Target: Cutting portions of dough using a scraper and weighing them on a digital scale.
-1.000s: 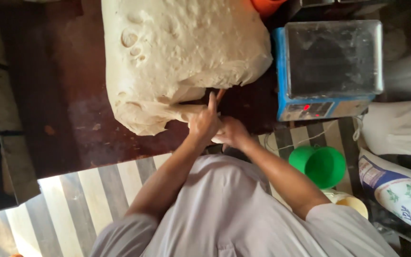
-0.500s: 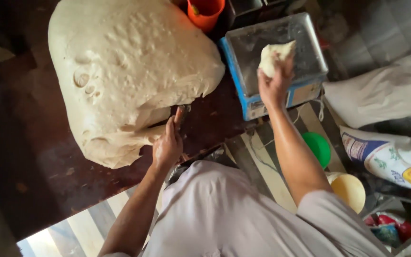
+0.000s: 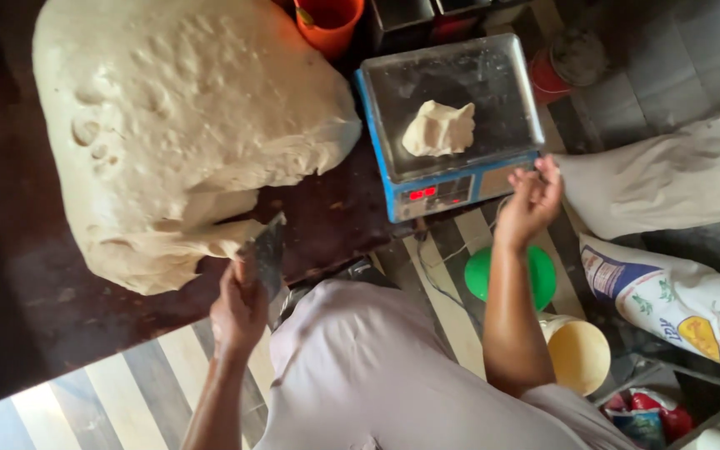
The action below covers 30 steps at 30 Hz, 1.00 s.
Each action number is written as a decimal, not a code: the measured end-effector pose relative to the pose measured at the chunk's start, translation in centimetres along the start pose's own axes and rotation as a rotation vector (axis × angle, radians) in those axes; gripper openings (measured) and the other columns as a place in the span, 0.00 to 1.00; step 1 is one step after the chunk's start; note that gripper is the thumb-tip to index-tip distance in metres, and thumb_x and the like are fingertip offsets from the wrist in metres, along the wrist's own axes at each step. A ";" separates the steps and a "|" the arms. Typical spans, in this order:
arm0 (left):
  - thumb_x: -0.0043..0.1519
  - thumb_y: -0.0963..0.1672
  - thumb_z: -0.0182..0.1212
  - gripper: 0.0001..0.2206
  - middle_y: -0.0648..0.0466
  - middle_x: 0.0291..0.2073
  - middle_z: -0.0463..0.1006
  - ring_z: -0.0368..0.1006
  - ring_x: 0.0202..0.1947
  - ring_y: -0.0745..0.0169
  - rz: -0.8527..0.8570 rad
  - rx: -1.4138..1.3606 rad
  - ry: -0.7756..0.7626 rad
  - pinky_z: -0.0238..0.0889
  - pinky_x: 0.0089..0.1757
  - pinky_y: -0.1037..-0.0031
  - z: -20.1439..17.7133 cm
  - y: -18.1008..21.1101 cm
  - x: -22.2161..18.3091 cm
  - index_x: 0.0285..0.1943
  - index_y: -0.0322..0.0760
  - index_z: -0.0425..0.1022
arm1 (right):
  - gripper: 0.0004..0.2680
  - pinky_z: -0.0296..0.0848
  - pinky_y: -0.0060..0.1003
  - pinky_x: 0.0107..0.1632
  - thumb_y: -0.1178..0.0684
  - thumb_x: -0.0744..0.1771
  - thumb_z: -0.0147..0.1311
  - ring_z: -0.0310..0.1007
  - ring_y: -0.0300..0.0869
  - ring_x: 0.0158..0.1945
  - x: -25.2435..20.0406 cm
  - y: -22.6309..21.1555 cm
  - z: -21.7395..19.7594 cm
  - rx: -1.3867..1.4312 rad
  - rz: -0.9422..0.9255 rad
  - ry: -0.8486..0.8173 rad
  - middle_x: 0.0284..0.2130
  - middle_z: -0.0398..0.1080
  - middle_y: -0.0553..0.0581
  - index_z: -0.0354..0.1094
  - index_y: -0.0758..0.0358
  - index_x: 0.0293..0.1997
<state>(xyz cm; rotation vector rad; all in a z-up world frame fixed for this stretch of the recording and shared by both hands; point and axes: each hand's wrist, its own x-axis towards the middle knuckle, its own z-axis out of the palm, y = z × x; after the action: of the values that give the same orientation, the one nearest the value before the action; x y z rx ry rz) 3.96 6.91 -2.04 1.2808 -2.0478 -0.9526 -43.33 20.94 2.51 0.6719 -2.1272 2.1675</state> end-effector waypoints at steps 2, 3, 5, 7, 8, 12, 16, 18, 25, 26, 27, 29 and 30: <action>0.61 0.41 0.66 0.26 0.41 0.43 0.80 0.79 0.40 0.49 -0.019 -0.030 0.089 0.72 0.40 0.66 0.2 2.4 1.6 0.69 0.31 0.62 | 0.11 0.79 0.35 0.50 0.60 0.74 0.49 0.74 0.40 0.49 1.8 -0.9 -1.7 0.020 0.018 0.027 0.56 0.70 0.58 0.63 0.66 0.66; 0.62 0.41 0.67 0.24 0.39 0.45 0.78 0.76 0.43 0.51 -0.033 -0.063 0.176 0.71 0.44 0.66 0.2 3.6 2.2 0.67 0.31 0.63 | 0.11 0.79 0.34 0.48 0.60 0.74 0.49 0.74 0.39 0.46 2.5 -1.4 -2.6 0.037 0.033 0.060 0.53 0.72 0.58 0.65 0.66 0.65; 0.66 0.39 0.66 0.22 0.44 0.46 0.75 0.71 0.41 0.58 -0.105 -0.383 0.229 0.68 0.44 0.70 0.0 5.3 3.7 0.68 0.29 0.64 | 0.10 0.79 0.34 0.47 0.59 0.74 0.50 0.74 0.39 0.45 4.4 -0.6 -3.6 0.038 0.020 0.040 0.51 0.72 0.57 0.65 0.66 0.65; 0.70 0.37 0.65 0.21 0.50 0.46 0.71 0.65 0.40 0.64 -0.175 -0.711 0.288 0.65 0.43 0.74 -1.5 10.3 5.0 0.70 0.28 0.64 | 0.10 0.79 0.34 0.46 0.58 0.74 0.50 0.74 0.39 0.44 6.7 0.1 -4.3 0.038 0.003 0.017 0.48 0.73 0.57 0.65 0.66 0.64; 0.70 0.35 0.64 0.28 0.50 0.55 0.70 0.67 0.47 0.63 -0.040 -0.825 0.349 0.67 0.49 0.73 -3.0 14.3 5.7 0.76 0.35 0.53 | 0.10 0.80 0.35 0.47 0.58 0.74 0.51 0.75 0.39 0.44 7.8 0.5 -4.3 0.056 -0.011 -0.046 0.48 0.74 0.57 0.66 0.66 0.63; 0.73 0.32 0.61 0.39 0.51 0.64 0.67 0.70 0.51 0.60 0.210 -0.961 0.394 0.72 0.49 0.71 -1.7 16.1 4.1 0.83 0.49 0.38 | 0.10 0.81 0.36 0.54 0.59 0.74 0.55 0.77 0.42 0.52 11.1 2.6 -3.4 -0.063 -0.087 -0.362 0.51 0.75 0.59 0.68 0.66 0.64; 0.71 0.38 0.53 0.23 0.41 0.45 0.79 0.82 0.34 0.51 -0.180 -1.008 0.077 0.79 0.37 0.64 4.4 19.1 5.0 0.74 0.36 0.53 | 0.20 0.78 0.40 0.58 0.63 0.67 0.58 0.72 0.51 0.63 12.0 1.2 1.9 -0.491 -0.125 -0.769 0.61 0.70 0.65 0.64 0.67 0.68; 0.66 0.36 0.62 0.27 0.43 0.40 0.79 0.78 0.32 0.54 -0.035 -0.585 0.018 0.72 0.33 0.65 8.0 22.4 7.1 0.72 0.38 0.54 | 0.30 0.65 0.58 0.60 0.68 0.59 0.62 0.61 0.67 0.66 11.7 -0.8 4.7 -0.700 -0.289 -0.951 0.64 0.57 0.78 0.54 0.79 0.70; 0.58 0.41 0.59 0.36 0.27 0.35 0.79 0.77 0.32 0.24 0.083 -0.103 -0.223 0.70 0.34 0.46 19.5 26.4 13.1 0.75 0.30 0.45 | 0.24 0.73 0.47 0.59 0.66 0.62 0.53 0.74 0.59 0.54 14.7 9.9 4.7 -0.857 -0.306 -1.155 0.59 0.68 0.70 0.62 0.70 0.68; 0.58 0.41 0.58 0.35 0.27 0.33 0.79 0.75 0.31 0.22 0.052 -0.068 -0.267 0.68 0.34 0.44 20.9 26.9 13.5 0.75 0.30 0.44 | 0.18 0.75 0.47 0.57 0.64 0.66 0.53 0.76 0.58 0.53 14.9 10.4 3.8 -0.845 -0.348 -1.105 0.54 0.72 0.70 0.66 0.69 0.65; 0.59 0.42 0.56 0.35 0.26 0.31 0.78 0.74 0.30 0.21 0.021 -0.031 -0.310 0.66 0.33 0.41 22.3 27.3 13.9 0.75 0.29 0.44 | 0.13 0.76 0.47 0.55 0.61 0.69 0.54 0.78 0.57 0.51 15.1 10.9 2.9 -0.834 -0.389 -1.055 0.48 0.76 0.70 0.71 0.68 0.62; 0.62 0.42 0.57 0.32 0.26 0.32 0.78 0.74 0.30 0.20 0.092 -0.126 -0.242 0.64 0.33 0.41 27.3 25.9 14.5 0.74 0.30 0.47 | 0.13 0.76 0.47 0.50 0.61 0.67 0.55 0.78 0.56 0.47 14.4 4.7 1.4 -0.785 -0.295 -1.007 0.44 0.76 0.70 0.72 0.68 0.59; 0.64 0.42 0.58 0.29 0.26 0.32 0.78 0.73 0.30 0.20 0.152 -0.223 -0.160 0.62 0.32 0.40 29.9 25.2 14.9 0.72 0.30 0.50 | 0.13 0.76 0.48 0.45 0.60 0.65 0.57 0.79 0.56 0.43 14.2 1.5 0.8 -0.728 -0.213 -0.970 0.41 0.77 0.70 0.74 0.68 0.56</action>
<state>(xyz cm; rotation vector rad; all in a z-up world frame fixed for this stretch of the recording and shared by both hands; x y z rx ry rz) -37.70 9.25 0.98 0.9462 -2.0558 -1.2058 -56.45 16.17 5.61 1.9442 -2.7316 0.8229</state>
